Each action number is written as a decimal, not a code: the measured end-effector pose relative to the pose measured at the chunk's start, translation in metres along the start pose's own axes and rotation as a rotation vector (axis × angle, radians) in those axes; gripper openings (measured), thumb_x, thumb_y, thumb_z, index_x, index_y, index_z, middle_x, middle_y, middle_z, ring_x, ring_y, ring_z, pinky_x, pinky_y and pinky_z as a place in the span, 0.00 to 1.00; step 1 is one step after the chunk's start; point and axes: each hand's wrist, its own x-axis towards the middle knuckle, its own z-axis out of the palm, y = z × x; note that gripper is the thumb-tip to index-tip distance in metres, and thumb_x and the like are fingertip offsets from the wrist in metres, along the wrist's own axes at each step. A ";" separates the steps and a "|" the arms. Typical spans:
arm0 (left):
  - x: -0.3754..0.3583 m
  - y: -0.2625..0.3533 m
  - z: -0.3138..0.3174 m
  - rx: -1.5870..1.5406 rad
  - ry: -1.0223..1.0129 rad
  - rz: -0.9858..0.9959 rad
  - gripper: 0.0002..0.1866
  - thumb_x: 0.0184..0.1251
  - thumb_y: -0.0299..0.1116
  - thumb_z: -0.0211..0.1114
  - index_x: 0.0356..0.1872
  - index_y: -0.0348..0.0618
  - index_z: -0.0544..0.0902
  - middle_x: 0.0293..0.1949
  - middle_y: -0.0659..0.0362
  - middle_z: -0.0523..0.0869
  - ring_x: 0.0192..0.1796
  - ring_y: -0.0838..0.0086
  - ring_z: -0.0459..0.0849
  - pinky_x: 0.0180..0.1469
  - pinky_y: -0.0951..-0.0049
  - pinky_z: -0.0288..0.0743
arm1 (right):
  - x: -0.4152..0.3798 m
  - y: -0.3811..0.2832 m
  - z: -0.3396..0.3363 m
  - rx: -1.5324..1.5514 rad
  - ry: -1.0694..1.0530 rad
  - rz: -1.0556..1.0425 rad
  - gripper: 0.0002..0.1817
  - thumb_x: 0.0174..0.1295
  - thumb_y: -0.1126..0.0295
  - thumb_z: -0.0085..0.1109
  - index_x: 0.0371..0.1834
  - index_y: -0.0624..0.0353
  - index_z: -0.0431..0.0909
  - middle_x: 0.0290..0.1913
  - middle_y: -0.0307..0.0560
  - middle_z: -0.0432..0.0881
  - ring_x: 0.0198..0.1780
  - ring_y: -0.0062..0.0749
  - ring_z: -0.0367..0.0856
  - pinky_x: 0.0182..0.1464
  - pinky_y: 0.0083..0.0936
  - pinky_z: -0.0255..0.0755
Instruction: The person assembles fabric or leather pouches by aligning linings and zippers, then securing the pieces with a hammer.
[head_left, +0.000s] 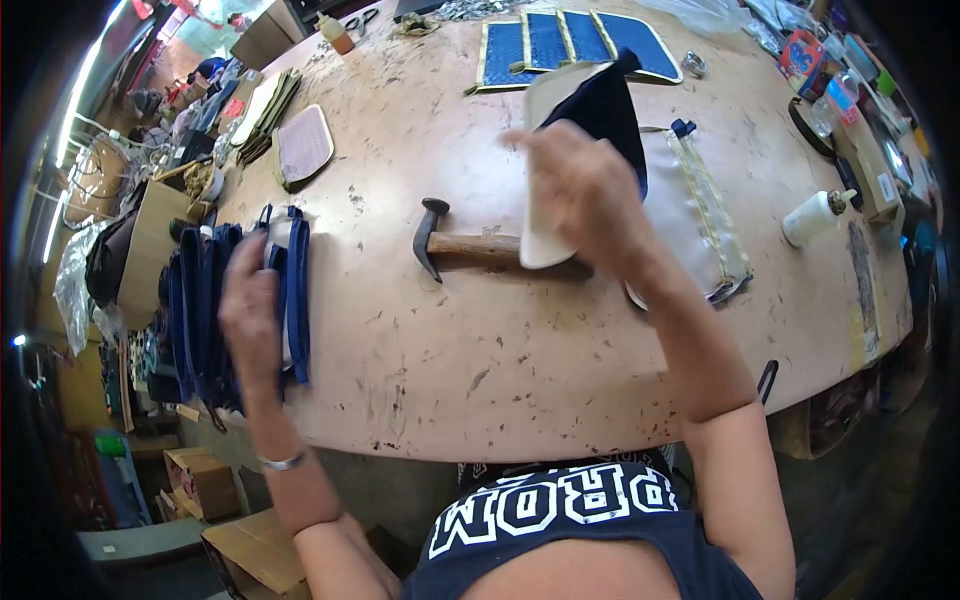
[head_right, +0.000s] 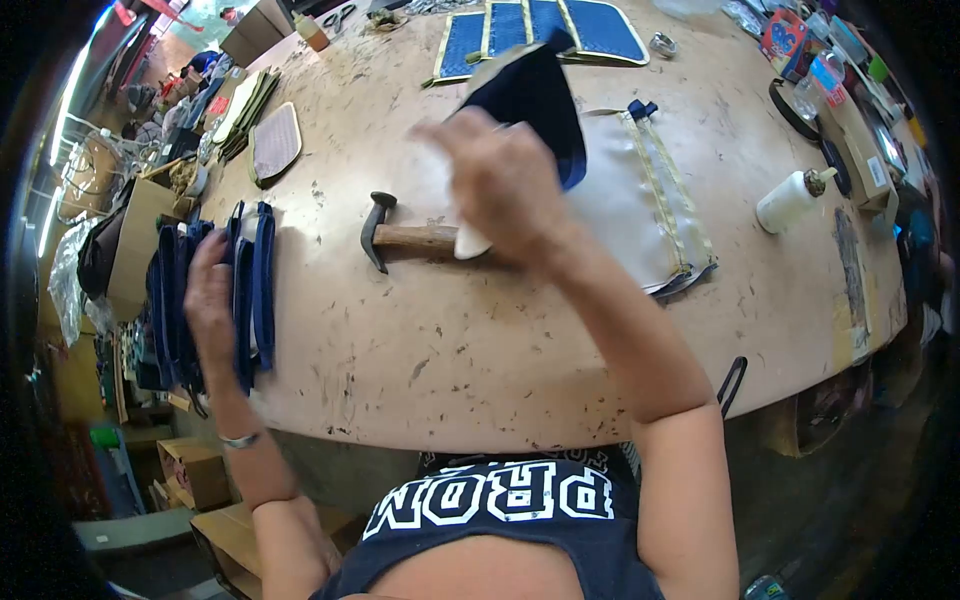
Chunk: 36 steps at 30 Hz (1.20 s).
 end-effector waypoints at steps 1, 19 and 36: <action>-0.008 0.019 0.022 -0.151 -0.127 -0.021 0.18 0.68 0.31 0.50 0.56 0.36 0.72 0.58 0.54 0.74 0.59 0.69 0.72 0.58 0.72 0.67 | -0.003 -0.021 0.008 -0.020 -0.006 -0.075 0.20 0.46 0.82 0.53 0.45 0.55 0.77 0.30 0.43 0.74 0.31 0.34 0.75 0.33 0.27 0.65; -0.053 0.035 0.088 -0.137 -0.303 0.231 0.14 0.44 0.10 0.45 0.27 0.37 0.77 0.54 0.53 0.77 0.56 0.61 0.75 0.57 0.68 0.67 | -0.034 -0.071 0.036 0.936 -0.928 0.302 0.22 0.54 0.84 0.41 0.54 0.60 0.62 0.46 0.55 0.77 0.53 0.43 0.75 0.58 0.34 0.67; -0.051 0.016 0.044 -0.388 -0.280 0.061 0.09 0.55 0.22 0.48 0.29 0.39 0.79 0.42 0.54 0.83 0.61 0.58 0.67 0.63 0.59 0.57 | -0.032 -0.055 0.043 0.843 -0.732 0.030 0.08 0.56 0.74 0.56 0.38 0.63 0.72 0.33 0.46 0.76 0.36 0.36 0.74 0.40 0.28 0.68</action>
